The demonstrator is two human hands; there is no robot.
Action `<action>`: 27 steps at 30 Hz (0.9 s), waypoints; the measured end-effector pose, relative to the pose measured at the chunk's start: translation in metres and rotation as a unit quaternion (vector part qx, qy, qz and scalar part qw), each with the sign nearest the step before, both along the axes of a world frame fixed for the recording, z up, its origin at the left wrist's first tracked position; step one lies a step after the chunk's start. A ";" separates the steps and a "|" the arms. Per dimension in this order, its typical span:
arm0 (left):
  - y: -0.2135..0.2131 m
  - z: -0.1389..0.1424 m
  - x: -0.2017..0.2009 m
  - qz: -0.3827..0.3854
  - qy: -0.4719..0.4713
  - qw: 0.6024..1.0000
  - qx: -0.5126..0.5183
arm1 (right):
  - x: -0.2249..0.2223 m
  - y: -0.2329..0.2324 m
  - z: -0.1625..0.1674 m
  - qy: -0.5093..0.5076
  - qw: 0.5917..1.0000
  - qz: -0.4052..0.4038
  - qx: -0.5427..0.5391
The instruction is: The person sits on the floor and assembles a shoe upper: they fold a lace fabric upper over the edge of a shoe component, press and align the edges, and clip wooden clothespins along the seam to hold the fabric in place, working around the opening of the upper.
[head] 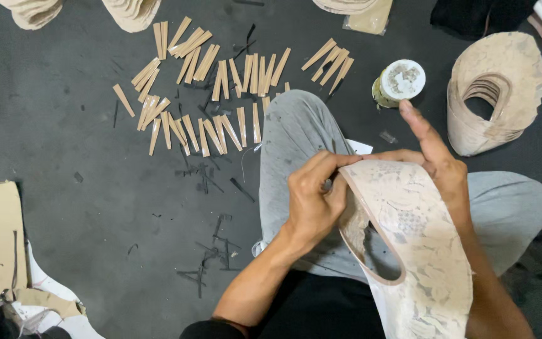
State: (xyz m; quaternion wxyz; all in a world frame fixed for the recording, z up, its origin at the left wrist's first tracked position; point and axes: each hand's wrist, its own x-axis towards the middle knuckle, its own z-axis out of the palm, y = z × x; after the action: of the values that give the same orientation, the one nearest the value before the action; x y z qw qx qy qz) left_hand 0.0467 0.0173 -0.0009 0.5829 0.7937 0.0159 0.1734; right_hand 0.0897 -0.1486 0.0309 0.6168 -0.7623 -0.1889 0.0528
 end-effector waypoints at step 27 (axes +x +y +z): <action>-0.014 -0.014 0.006 -0.252 0.195 0.879 -0.354 | -0.031 -0.059 -0.012 0.181 0.932 -0.081 0.303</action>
State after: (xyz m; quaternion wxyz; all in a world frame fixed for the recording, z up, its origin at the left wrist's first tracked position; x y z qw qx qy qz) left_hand 0.0528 0.0031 -0.0153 0.8341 0.5294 -0.0111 -0.1545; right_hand 0.0583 -0.2078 0.0192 0.8443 -0.5296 -0.0182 0.0799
